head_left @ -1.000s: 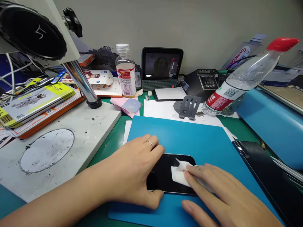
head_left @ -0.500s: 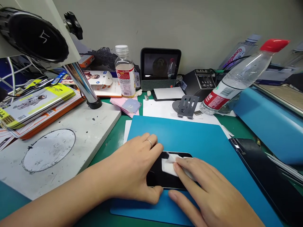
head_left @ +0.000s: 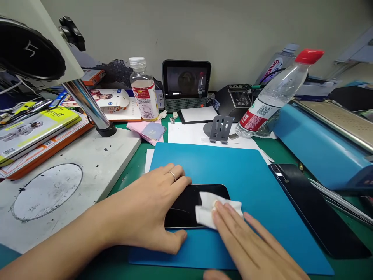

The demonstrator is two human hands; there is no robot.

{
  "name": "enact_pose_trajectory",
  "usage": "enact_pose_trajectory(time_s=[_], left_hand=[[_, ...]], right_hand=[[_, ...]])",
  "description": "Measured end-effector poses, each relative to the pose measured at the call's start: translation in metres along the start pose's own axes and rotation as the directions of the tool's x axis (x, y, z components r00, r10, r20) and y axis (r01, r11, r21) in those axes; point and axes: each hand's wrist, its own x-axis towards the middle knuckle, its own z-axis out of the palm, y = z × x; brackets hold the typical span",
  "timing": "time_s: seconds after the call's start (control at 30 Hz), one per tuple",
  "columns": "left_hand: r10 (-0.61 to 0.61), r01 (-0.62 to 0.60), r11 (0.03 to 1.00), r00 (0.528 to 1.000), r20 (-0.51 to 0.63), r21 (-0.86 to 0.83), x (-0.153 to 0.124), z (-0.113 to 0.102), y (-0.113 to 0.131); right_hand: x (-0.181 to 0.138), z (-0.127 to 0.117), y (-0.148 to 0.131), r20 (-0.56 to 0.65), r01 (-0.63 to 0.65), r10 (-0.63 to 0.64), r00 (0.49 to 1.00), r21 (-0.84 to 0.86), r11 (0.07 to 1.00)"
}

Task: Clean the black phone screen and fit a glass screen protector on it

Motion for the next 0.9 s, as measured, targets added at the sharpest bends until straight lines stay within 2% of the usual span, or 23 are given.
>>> enact_pose_trajectory(time_s=[0.1,0.2,0.4,0.53,0.63,0.7,0.8,0.9], left_hand=[[0.011,-0.011,1.0,1.0,-0.014,0.005,0.001,0.001,0.0],[0.011,-0.011,1.0,1.0,-0.026,-0.006,0.001,0.002,-0.001],[0.043,-0.043,0.999,0.999,-0.032,-0.019,-0.001,-0.002,-0.006],[-0.071,0.072,0.996,0.997,-0.011,0.045,-0.015,-0.019,-0.018],[-0.216,0.219,0.972,0.976,-0.035,0.083,-0.021,-0.032,-0.032],[-0.27,0.275,0.954,0.961,-0.056,0.123,-0.019,-0.035,-0.039],[-0.253,0.262,0.953,0.964,-0.08,0.152,-0.014,-0.034,-0.044],[-0.23,0.237,0.966,0.97,-0.082,0.098,-0.011,-0.032,-0.043]], right_hand=[[0.016,0.006,0.009,0.033,-0.08,0.081,0.996,-0.043,0.996],[0.024,0.009,0.003,0.042,-0.128,0.131,0.991,-0.052,0.99],[0.004,-0.001,-0.012,0.028,-0.031,0.034,0.999,-0.097,0.995],[0.01,-0.001,-0.01,0.057,-0.082,0.085,0.995,-0.05,0.995],[0.028,0.004,-0.013,0.057,-0.152,0.151,0.987,0.006,0.988],[0.042,0.009,-0.02,0.047,-0.152,0.149,0.988,0.056,0.987],[0.063,0.014,-0.035,0.043,-0.125,0.12,0.992,0.135,0.983],[0.076,0.015,-0.05,0.036,-0.123,0.118,0.992,0.197,0.973]])
